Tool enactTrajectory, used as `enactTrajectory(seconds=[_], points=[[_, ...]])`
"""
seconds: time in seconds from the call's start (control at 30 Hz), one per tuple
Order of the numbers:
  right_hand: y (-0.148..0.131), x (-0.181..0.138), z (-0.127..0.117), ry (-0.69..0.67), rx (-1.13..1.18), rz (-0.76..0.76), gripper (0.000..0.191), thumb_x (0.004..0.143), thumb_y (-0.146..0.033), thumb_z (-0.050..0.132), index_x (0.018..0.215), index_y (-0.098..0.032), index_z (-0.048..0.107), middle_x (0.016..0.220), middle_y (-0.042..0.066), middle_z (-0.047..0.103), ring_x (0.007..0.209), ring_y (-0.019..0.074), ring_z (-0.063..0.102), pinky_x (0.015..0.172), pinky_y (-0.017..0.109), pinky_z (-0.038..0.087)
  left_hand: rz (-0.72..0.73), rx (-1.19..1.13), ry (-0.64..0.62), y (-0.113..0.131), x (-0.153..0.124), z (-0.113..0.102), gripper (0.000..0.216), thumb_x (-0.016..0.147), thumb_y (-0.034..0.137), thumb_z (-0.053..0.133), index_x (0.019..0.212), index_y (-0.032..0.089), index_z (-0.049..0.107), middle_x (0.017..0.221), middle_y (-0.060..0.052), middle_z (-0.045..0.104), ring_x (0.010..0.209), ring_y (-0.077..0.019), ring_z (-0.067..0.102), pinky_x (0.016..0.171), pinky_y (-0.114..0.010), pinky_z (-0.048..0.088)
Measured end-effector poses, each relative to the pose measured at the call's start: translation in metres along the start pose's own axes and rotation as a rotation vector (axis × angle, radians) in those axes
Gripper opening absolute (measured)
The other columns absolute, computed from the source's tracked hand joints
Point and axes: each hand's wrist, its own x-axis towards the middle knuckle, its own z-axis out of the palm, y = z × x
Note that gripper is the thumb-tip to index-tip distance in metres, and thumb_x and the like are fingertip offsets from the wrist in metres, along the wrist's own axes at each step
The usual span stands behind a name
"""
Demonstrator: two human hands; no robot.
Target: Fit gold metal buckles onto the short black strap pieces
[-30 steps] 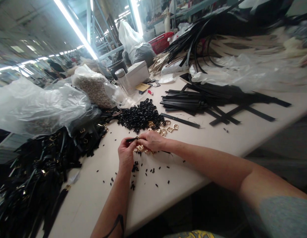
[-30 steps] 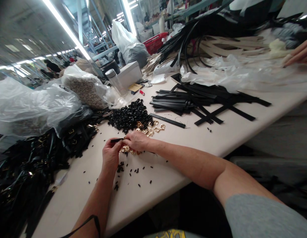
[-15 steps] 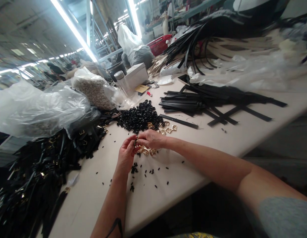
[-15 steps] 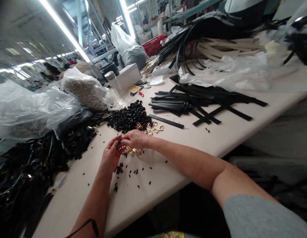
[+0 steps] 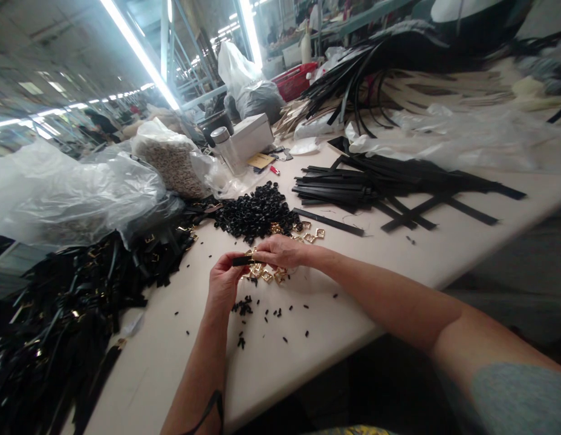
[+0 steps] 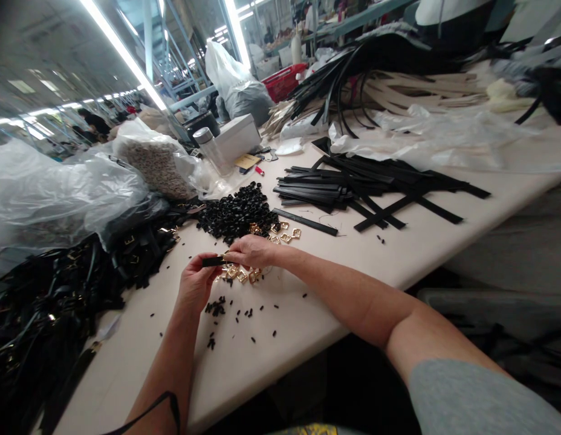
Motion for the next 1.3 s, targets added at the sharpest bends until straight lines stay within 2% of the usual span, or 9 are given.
enactTrajectory(seconds=[0.13, 0.23, 0.43, 0.77, 0.9, 1.07, 1.17, 1.3], points=[[0.004, -0.001, -0.002, 0.008, 0.094, -0.006, 0.04, 0.094, -0.041, 0.044, 0.071, -0.012, 0.059, 0.054, -0.003, 0.053, 0.046, 0.006, 0.045, 0.049, 0.019, 0.031, -0.052, 0.003, -0.08, -0.003, -0.002, 0.0, 0.036, 0.058, 0.028, 0.085, 0.088, 0.015, 0.07, 0.079, -0.004, 0.071, 0.064, -0.0122, 0.064, 0.066, -0.025, 0.053], [0.005, -0.001, -0.001, 0.013, 0.128, -0.012, 0.04, 0.092, -0.045, 0.047, 0.071, -0.012, 0.06, 0.053, -0.003, 0.052, 0.047, 0.0061, 0.043, 0.048, 0.019, 0.03, -0.087, -0.047, -0.1, -0.008, -0.002, 0.001, 0.034, 0.06, 0.03, 0.084, 0.087, 0.015, 0.069, 0.077, -0.004, 0.071, 0.064, -0.0128, 0.065, 0.064, -0.024, 0.054], [0.002, -0.003, -0.003, 0.019, 0.107, -0.014, 0.034, 0.091, -0.036, 0.048, 0.072, -0.012, 0.061, 0.054, -0.002, 0.053, 0.048, 0.006, 0.043, 0.049, 0.018, 0.03, -0.171, -0.118, -0.198, -0.011, -0.002, 0.004, 0.044, 0.066, 0.039, 0.081, 0.101, 0.015, 0.066, 0.084, -0.006, 0.072, 0.074, -0.0158, 0.069, 0.068, -0.024, 0.055], [-0.002, -0.007, -0.009, -0.05, 0.1, -0.031, 0.032, 0.091, -0.034, 0.047, 0.077, -0.011, 0.064, 0.056, -0.001, 0.056, 0.049, 0.0072, 0.047, 0.048, 0.018, 0.032, -0.171, -0.114, -0.222, -0.007, -0.006, 0.005, 0.04, 0.07, 0.04, 0.078, 0.098, 0.015, 0.066, 0.079, -0.003, 0.067, 0.065, -0.0109, 0.063, 0.066, -0.023, 0.054], [0.0, -0.005, -0.008, -0.049, 0.027, -0.066, 0.032, 0.091, -0.033, 0.046, 0.079, -0.011, 0.066, 0.057, -0.002, 0.056, 0.05, 0.0068, 0.046, 0.049, 0.018, 0.03, -0.181, -0.113, -0.201, -0.006, -0.005, 0.006, 0.036, 0.067, 0.034, 0.081, 0.094, 0.017, 0.066, 0.081, -0.002, 0.067, 0.061, -0.0078, 0.06, 0.06, -0.019, 0.052], [0.004, -0.002, -0.006, -0.055, -0.074, -0.1, 0.043, 0.095, -0.039, 0.041, 0.072, -0.011, 0.063, 0.055, -0.001, 0.055, 0.051, 0.0074, 0.046, 0.052, 0.019, 0.031, -0.196, -0.062, -0.146, -0.004, -0.003, 0.004, 0.031, 0.063, 0.032, 0.083, 0.085, 0.017, 0.067, 0.081, -0.002, 0.068, 0.066, -0.011, 0.063, 0.059, -0.02, 0.052], [0.005, 0.0, -0.008, -0.002, -0.172, -0.108, 0.048, 0.097, -0.041, 0.037, 0.069, -0.012, 0.063, 0.055, 0.0, 0.055, 0.052, 0.0078, 0.045, 0.054, 0.02, 0.03, -0.153, -0.049, -0.129, -0.004, -0.003, 0.003, 0.032, 0.06, 0.031, 0.084, 0.084, 0.016, 0.067, 0.076, -0.002, 0.068, 0.062, -0.0109, 0.062, 0.058, -0.021, 0.052], [0.004, -0.001, -0.011, 0.111, -0.363, -0.071, 0.041, 0.096, -0.04, 0.042, 0.076, -0.015, 0.067, 0.066, 0.003, 0.063, 0.059, 0.0103, 0.049, 0.056, 0.023, 0.026, -0.103, 0.046, -0.129, -0.001, -0.006, 0.006, 0.035, 0.058, 0.029, 0.085, 0.085, 0.016, 0.067, 0.077, -0.003, 0.069, 0.061, -0.0121, 0.062, 0.059, -0.023, 0.053]])
